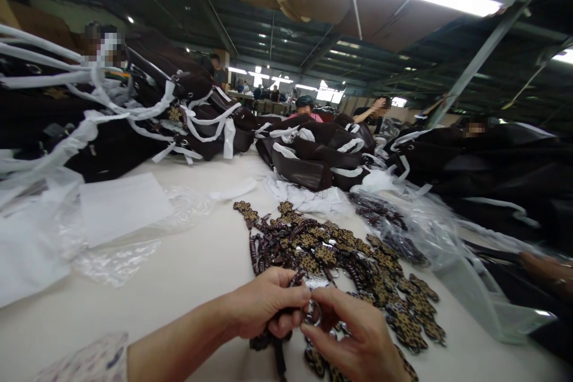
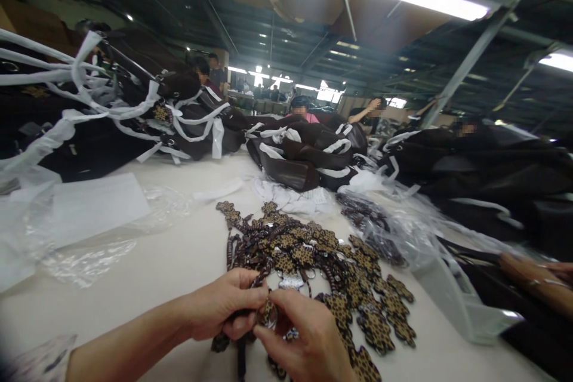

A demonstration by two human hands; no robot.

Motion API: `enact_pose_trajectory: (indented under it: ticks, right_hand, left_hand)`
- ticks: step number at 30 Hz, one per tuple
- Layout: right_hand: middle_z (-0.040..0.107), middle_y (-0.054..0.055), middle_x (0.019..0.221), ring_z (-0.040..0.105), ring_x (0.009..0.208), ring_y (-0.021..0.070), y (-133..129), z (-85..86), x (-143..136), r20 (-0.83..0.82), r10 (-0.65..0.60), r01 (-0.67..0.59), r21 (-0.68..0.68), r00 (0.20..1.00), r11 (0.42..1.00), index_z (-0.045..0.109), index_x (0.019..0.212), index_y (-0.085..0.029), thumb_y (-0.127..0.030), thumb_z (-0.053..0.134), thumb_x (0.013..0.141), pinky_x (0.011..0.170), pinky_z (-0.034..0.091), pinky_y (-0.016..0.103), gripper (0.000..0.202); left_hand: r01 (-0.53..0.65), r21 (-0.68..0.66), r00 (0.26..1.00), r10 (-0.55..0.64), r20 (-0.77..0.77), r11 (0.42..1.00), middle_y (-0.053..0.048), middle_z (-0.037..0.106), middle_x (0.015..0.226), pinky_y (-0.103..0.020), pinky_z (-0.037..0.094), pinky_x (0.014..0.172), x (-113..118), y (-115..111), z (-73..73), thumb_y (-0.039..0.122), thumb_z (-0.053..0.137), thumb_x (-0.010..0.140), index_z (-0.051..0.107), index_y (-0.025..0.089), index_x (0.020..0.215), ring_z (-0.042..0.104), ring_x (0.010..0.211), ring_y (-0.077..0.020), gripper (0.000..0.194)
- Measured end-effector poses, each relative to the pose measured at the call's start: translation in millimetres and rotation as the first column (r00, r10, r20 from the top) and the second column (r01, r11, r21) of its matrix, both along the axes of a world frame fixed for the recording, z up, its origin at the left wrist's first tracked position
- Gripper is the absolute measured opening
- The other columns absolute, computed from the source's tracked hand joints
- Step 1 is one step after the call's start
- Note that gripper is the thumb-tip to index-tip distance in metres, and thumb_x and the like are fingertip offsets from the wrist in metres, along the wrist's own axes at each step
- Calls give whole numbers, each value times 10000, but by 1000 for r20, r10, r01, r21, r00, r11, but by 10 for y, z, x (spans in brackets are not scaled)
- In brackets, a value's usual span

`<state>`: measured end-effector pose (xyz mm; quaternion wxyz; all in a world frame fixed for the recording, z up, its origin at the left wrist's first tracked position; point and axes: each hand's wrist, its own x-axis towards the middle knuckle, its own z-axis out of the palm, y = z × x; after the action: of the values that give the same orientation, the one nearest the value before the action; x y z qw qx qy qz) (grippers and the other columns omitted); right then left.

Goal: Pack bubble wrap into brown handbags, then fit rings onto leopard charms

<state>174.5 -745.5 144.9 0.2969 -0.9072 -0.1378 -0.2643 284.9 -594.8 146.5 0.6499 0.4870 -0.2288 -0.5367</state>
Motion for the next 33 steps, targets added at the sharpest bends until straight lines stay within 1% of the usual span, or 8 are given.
enact_pose_trajectory:
  ticks: [6, 12, 14, 18, 22, 25, 29, 33]
  right_hand:
    - [674, -27, 643, 630, 491, 107, 67, -32, 10, -26, -30, 33, 138, 999, 990, 670, 896, -207, -146, 706, 762, 489, 530, 152, 151]
    - [732, -23, 768, 678, 591, 119, 91, -140, 1, -78, -66, 88, 316, 995, 945, 674, 1091, -274, -176, 717, 808, 572, 566, 162, 302]
    - [753, -7, 805, 700, 642, 138, 124, -220, 1, -123, -109, 157, 510, 986, 846, 664, 1101, -274, -248, 719, 832, 613, 583, 186, 276]
    - [710, -6, 701, 664, 604, 134, 215, -275, 7, -211, -92, 228, 817, 973, 529, 712, 914, -237, -415, 790, 770, 551, 561, 184, 242]
    - [661, -16, 610, 615, 520, 117, 237, -156, -11, -262, -50, 261, 889, 964, 377, 758, 853, -209, -483, 866, 657, 476, 541, 188, 354]
    - [653, -14, 590, 618, 517, 128, 197, -127, -10, -283, -30, 274, 890, 959, 364, 767, 851, -199, -483, 873, 643, 453, 543, 198, 368]
    - [754, 46, 763, 697, 639, 185, 208, -272, 37, -272, -52, 271, 885, 961, 380, 730, 966, -210, -448, 870, 660, 462, 557, 215, 412]
    - [790, 54, 808, 723, 673, 186, 315, -461, 72, -178, -231, 260, 879, 957, 400, 699, 1008, -227, -451, 862, 664, 485, 556, 198, 442]
  left_hand:
    - [-5, -13, 1000, 5, -13, 1000, 84, 460, 430, -181, 146, 342, 5, 5, -20, 555, 796, 635, 518, 176, 678, 310, 331, -29, 472]
    - [-85, -48, 996, 86, 16, 995, 76, 510, 484, -163, 187, 341, 46, 7, 10, 484, 787, 658, 514, 180, 719, 358, 352, -33, 413]
    - [-125, -59, 992, 126, 29, 990, 64, 537, 514, -161, 199, 341, 50, -1, 17, 466, 774, 673, 516, 176, 733, 362, 362, -30, 392]
    - [-129, -64, 990, 133, 57, 990, 34, 594, 571, -167, 198, 331, 55, -7, 23, 435, 749, 688, 518, 176, 743, 374, 367, -31, 352]
    - [-90, -50, 982, 97, 160, 995, 62, 522, 520, -170, 175, 337, 69, 14, 59, 407, 727, 699, 543, 166, 727, 329, 378, -30, 304]
    - [-102, -48, 977, 109, 185, 994, 92, 440, 475, -168, 171, 339, 63, 11, 71, 413, 723, 699, 523, 180, 705, 297, 378, -32, 308]
    - [-228, -36, 968, 230, 101, 973, 68, 509, 515, -160, 153, 326, -1, -44, 19, 417, 716, 673, 499, 189, 711, 310, 368, -27, 317]
    - [-303, -22, 952, 304, 41, 953, 69, 495, 485, -154, 161, 320, -101, -99, -39, 426, 708, 650, 506, 186, 718, 311, 353, -25, 321]
